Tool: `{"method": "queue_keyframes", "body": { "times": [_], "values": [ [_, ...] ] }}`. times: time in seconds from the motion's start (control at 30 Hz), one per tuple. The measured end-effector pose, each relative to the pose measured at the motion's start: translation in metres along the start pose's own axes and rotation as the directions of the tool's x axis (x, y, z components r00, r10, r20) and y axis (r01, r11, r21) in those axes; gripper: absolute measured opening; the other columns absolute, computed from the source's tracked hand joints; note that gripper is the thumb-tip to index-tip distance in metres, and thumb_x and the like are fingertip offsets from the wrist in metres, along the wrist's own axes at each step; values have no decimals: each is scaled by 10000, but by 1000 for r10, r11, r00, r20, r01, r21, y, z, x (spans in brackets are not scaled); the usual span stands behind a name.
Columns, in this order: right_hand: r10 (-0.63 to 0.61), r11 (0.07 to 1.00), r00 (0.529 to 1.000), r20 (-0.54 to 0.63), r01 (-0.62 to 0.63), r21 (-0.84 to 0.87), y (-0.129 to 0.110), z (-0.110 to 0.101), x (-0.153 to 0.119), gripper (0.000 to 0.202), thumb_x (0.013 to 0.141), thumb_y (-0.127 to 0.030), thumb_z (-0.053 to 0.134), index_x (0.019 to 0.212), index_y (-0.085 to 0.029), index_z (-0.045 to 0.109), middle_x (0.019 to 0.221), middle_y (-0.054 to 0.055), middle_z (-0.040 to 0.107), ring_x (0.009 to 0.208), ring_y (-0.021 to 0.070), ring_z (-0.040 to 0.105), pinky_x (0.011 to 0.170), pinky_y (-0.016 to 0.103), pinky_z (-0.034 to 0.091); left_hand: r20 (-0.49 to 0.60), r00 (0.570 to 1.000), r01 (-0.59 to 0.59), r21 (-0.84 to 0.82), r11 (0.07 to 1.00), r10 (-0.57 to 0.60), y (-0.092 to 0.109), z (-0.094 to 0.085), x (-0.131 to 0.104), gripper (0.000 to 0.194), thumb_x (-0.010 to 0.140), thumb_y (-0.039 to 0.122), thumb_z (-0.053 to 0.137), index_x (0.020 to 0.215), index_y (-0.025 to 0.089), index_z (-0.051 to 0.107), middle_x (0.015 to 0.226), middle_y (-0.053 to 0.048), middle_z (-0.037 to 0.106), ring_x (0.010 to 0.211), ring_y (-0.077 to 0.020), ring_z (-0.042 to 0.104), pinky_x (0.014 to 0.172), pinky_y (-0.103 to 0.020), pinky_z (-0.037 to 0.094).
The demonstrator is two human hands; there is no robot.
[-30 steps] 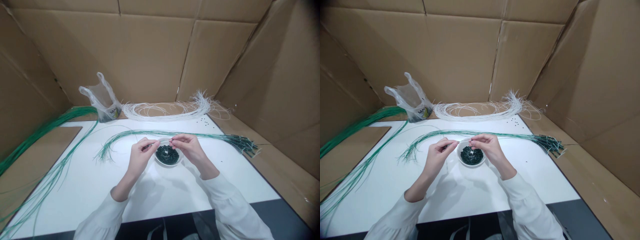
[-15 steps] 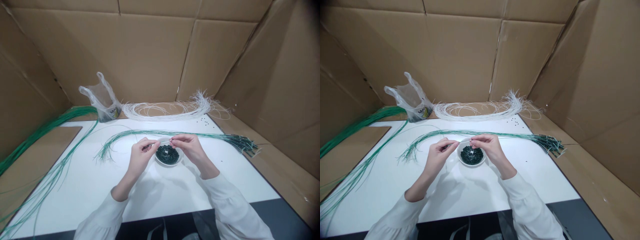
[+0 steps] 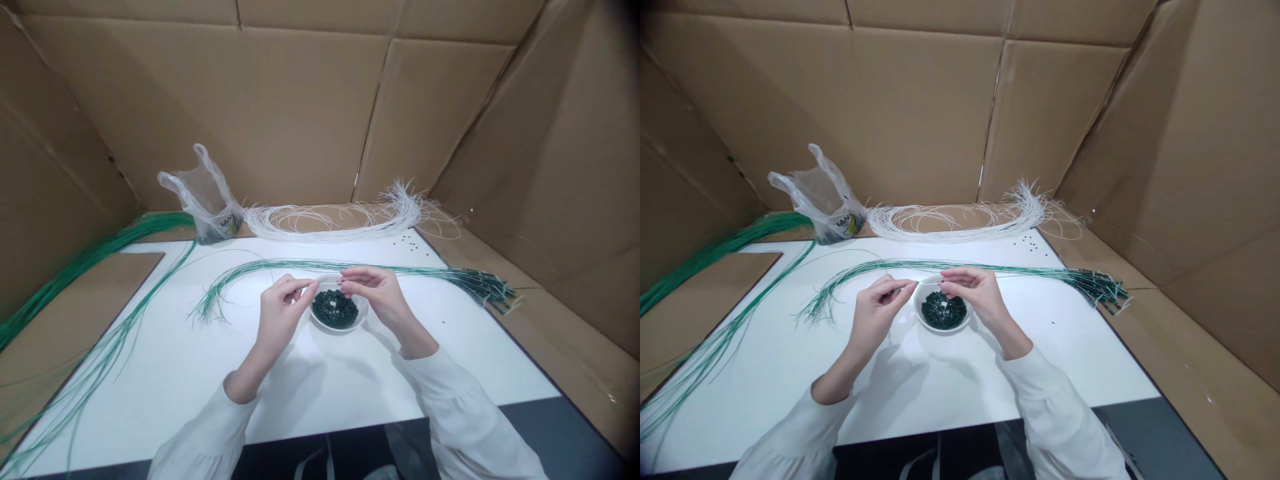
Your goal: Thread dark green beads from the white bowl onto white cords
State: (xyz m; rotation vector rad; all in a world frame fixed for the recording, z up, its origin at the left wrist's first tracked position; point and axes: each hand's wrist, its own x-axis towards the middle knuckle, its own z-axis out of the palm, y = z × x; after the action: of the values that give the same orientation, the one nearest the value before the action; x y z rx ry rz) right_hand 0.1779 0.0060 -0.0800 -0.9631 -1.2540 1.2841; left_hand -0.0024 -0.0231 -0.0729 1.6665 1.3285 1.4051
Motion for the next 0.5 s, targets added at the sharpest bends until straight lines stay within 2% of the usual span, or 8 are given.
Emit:
{"method": "queue_keyframes", "body": {
  "times": [0.27,0.5],
  "values": [
    [5,1000,1000,-26,-5,6,-2,1,-1,200,545,-220,750,733,-184,692,670,31,695,569,137,622,539,245,500,-20,995,-94,71,993,95,-4,1,-1,154,730,268,605,776,153,697,544,33,421,520,-76,396,510,-200,330],
    [-85,996,996,-13,85,11,1,1,0,70,589,-192,723,657,-191,706,614,17,675,533,110,587,517,222,480,-42,979,-192,144,971,200,-2,3,-3,105,717,224,622,745,161,700,534,40,415,495,-62,407,497,-193,342]
  ]
}}
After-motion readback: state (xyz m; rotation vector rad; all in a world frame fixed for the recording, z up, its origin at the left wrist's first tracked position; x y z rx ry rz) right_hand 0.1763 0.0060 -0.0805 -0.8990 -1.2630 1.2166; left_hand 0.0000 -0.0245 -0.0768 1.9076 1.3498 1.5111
